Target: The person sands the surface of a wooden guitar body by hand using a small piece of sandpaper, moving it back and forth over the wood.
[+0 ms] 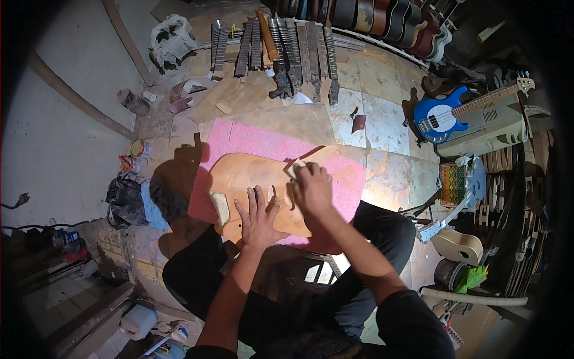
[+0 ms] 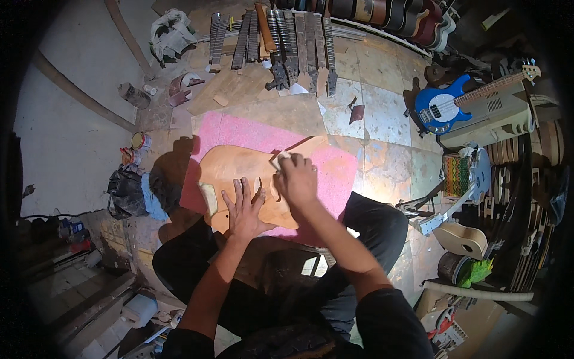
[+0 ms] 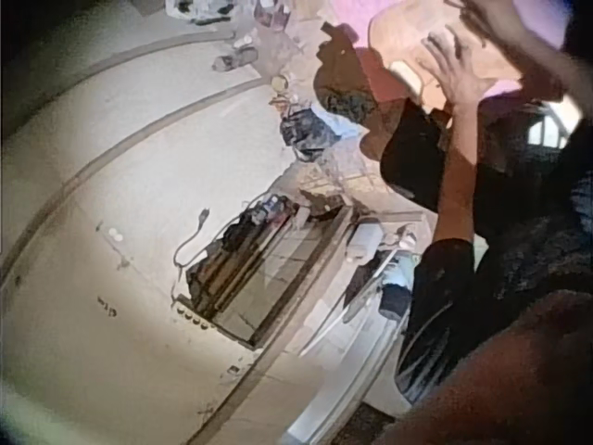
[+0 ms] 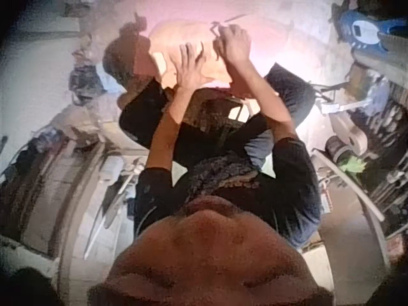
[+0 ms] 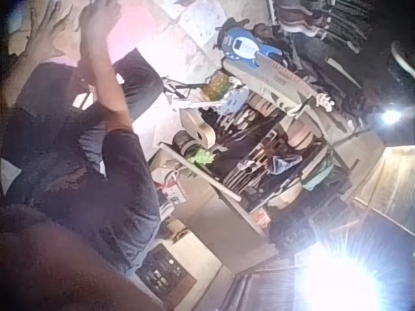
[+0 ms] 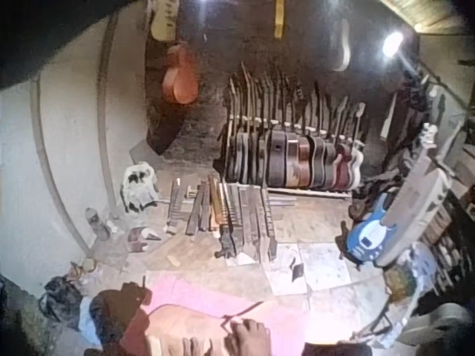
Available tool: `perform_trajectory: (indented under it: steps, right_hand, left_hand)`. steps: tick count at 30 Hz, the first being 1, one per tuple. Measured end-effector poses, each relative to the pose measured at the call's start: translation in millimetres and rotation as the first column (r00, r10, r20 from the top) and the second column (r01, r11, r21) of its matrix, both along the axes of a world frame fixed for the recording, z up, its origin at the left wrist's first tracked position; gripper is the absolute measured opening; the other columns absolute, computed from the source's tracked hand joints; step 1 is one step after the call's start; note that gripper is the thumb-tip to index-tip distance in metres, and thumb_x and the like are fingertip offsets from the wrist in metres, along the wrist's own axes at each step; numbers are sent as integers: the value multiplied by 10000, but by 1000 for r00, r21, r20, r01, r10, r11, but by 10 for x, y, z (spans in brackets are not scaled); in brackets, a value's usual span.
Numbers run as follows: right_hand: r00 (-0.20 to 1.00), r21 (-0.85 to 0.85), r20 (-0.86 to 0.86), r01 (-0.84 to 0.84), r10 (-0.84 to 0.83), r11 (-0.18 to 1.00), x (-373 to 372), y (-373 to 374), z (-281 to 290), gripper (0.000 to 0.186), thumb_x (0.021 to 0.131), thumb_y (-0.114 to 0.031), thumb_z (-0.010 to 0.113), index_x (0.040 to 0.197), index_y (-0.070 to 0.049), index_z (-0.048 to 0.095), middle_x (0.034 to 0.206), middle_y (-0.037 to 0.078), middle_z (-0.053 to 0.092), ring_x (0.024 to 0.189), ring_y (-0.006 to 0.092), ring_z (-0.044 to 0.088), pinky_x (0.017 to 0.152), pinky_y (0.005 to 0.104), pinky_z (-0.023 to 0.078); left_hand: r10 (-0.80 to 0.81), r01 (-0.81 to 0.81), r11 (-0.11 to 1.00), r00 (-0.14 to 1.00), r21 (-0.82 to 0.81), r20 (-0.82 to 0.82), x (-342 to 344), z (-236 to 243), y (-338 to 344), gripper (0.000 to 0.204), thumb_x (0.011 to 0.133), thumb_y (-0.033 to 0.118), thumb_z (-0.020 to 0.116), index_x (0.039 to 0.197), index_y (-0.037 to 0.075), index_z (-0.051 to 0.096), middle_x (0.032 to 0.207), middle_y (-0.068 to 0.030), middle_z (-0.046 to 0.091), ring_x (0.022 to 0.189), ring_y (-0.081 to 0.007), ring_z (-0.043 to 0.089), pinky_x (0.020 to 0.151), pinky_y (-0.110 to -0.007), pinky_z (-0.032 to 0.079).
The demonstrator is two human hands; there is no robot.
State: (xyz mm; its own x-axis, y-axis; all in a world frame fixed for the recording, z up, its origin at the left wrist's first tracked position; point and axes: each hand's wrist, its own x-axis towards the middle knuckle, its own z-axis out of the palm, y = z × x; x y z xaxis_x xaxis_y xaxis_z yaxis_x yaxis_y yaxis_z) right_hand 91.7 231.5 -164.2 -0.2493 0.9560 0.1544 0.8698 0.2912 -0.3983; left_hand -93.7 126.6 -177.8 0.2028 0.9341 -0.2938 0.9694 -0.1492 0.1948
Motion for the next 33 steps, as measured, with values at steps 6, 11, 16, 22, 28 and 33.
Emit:
perform_trajectory:
  steps: [6,11,16,22,28,33]
  right_hand:
    - [918,13,158,366,-363,931,651,496,-48,423,878,-238,731,1287,-159,661,1263,207,630,1080,441,620,884,583,508]
    - [1000,-23,-1,31,-31,999,-128,-139,54,376,876,-218,718,1239,-130,679,1221,237,641,1023,450,636,865,583,520]
    - [952,1,100,291,-290,957,771,508,-78,357,898,-180,686,1251,-130,677,1257,206,634,1057,438,628,835,573,527]
    - [992,-53,113,70,-64,996,-173,-97,64,390,920,-197,666,1309,-176,677,1289,209,622,1085,424,627,914,590,510]
    - [935,-10,150,326,-321,945,747,577,-22,421,891,-189,704,1307,-165,652,1238,189,630,1062,431,627,853,584,520]
    - [996,-133,53,73,-67,988,-162,-184,50,473,891,-234,743,1353,-168,662,1317,188,611,1140,413,610,955,572,495]
  left_hand:
    - [-15,14,1000,1000,20,26,87,-23,45,1196,648,828,777,1647,259,448,1746,-316,127,1626,-523,46,1178,-855,29]
    - [3,-3,1000,1000,-2,8,9,-11,2,1185,653,819,782,1646,263,449,1750,-306,121,1627,-520,47,1182,-850,28]
    - [5,-7,999,998,49,55,110,3,77,1234,583,786,852,1627,243,480,1748,-324,109,1631,-511,54,1192,-836,35]
    - [26,-30,998,998,60,65,-19,-41,-28,1219,588,781,853,1616,233,495,1748,-321,115,1631,-512,45,1192,-838,30]
    - [7,-12,998,995,61,95,98,-65,38,1227,575,780,859,1615,242,494,1745,-325,121,1630,-515,52,1190,-839,31]
    - [21,-21,1000,1000,-4,16,-34,-16,-12,1144,657,800,801,1621,270,488,1756,-304,103,1634,-505,23,1194,-840,6]
